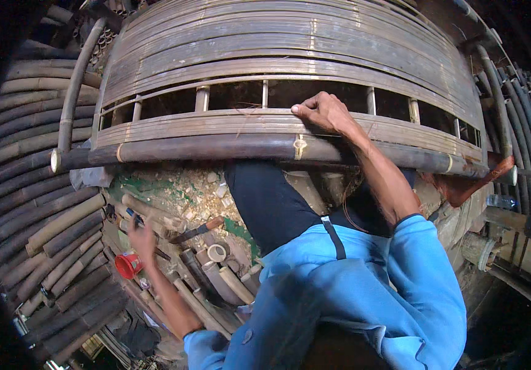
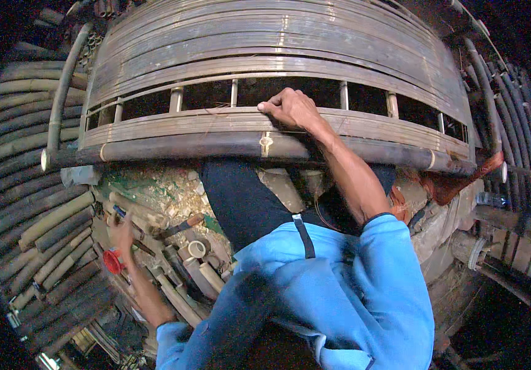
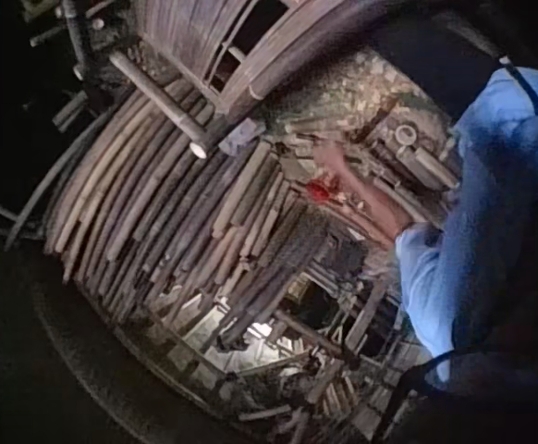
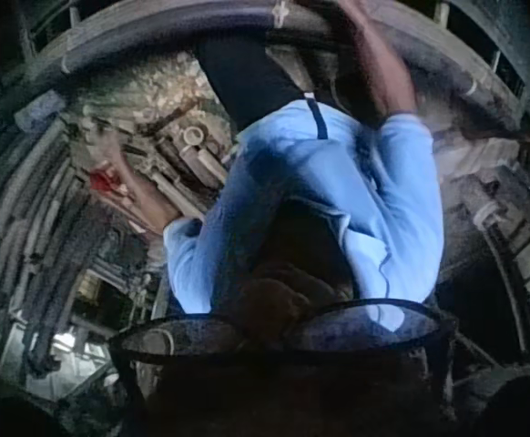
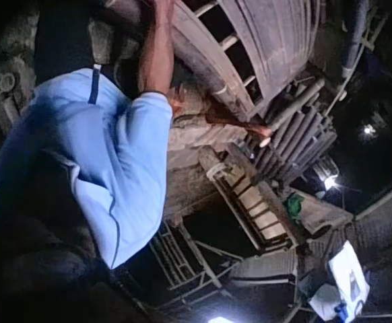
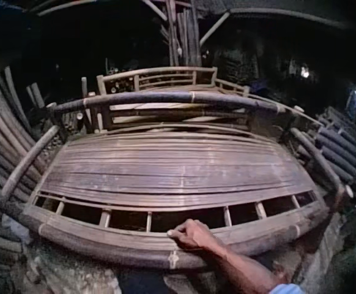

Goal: The person constructs a bamboo structure by wrapping and tying thin binding material around bamboo poles, pulling the material tight and tucking it into the joints.

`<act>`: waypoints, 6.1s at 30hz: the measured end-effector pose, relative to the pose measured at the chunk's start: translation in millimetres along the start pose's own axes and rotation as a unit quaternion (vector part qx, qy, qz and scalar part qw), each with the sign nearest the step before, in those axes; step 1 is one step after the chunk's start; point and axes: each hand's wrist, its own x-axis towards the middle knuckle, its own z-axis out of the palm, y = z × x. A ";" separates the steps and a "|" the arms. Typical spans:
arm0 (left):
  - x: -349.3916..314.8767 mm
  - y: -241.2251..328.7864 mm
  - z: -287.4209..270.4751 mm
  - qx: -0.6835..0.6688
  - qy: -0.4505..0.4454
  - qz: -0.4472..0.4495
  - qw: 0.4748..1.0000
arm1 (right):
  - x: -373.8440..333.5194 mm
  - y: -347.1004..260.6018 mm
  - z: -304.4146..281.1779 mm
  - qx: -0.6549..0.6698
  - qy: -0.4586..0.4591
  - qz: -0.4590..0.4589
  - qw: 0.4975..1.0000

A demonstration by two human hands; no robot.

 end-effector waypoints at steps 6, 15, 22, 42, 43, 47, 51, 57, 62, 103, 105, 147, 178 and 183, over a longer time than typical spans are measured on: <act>-43.7 221.8 132.0 -0.590 -0.230 -0.146 0.760 | 13.4 -12.9 6.9 0.009 -0.035 0.028 0.999; -26.8 158.0 80.1 -0.497 -0.334 0.030 0.800 | 21.7 -2.6 8.2 0.045 -0.085 0.060 0.994; -13.8 208.6 13.8 -0.844 -0.252 0.013 0.474 | 21.4 2.0 8.3 0.030 -0.068 0.077 0.994; -102.4 187.9 15.9 -0.684 -0.254 0.004 0.683 | -29.9 -91.2 96.0 0.018 -0.018 -0.401 0.916; -97.4 184.3 17.8 -0.686 -0.248 -0.057 0.682 | -28.4 -98.1 88.9 -0.002 -0.060 -0.375 0.925; -89.8 156.8 41.7 -0.731 -0.249 -0.115 0.625 | 25.2 -103.7 84.6 0.067 0.101 -0.359 0.926; -79.4 131.1 53.8 -0.689 -0.252 -0.170 0.658 | 76.3 -103.2 80.3 0.016 0.003 -0.194 0.981; -68.0 108.8 46.2 -0.498 -0.226 -0.260 0.796 | 99.5 -113.6 64.6 0.085 0.139 -0.183 0.969; -89.3 112.0 57.6 0.017 0.017 0.098 0.995 | 31.7 -57.7 -22.3 0.140 0.237 -0.172 0.946; -75.7 500.0 245.5 0.013 -0.227 0.412 0.882 | -27.8 163.3 -98.7 -0.058 -0.021 0.123 0.990; -112.2 526.8 274.1 0.017 -0.220 0.373 0.901 | -23.8 176.5 -92.5 -0.031 -0.028 0.107 0.993; -8.8 67.2 -33.3 0.176 0.159 0.106 0.966 | -95.0 198.0 -93.7 0.073 0.263 -0.029 0.961; -152.7 373.7 57.3 -0.609 -0.453 0.223 0.612 | -119.2 94.6 -31.7 0.050 0.237 -0.274 0.931; -160.0 368.7 49.5 -0.614 -0.455 0.243 0.598 | -111.5 87.8 -17.6 0.026 0.165 -0.299 0.939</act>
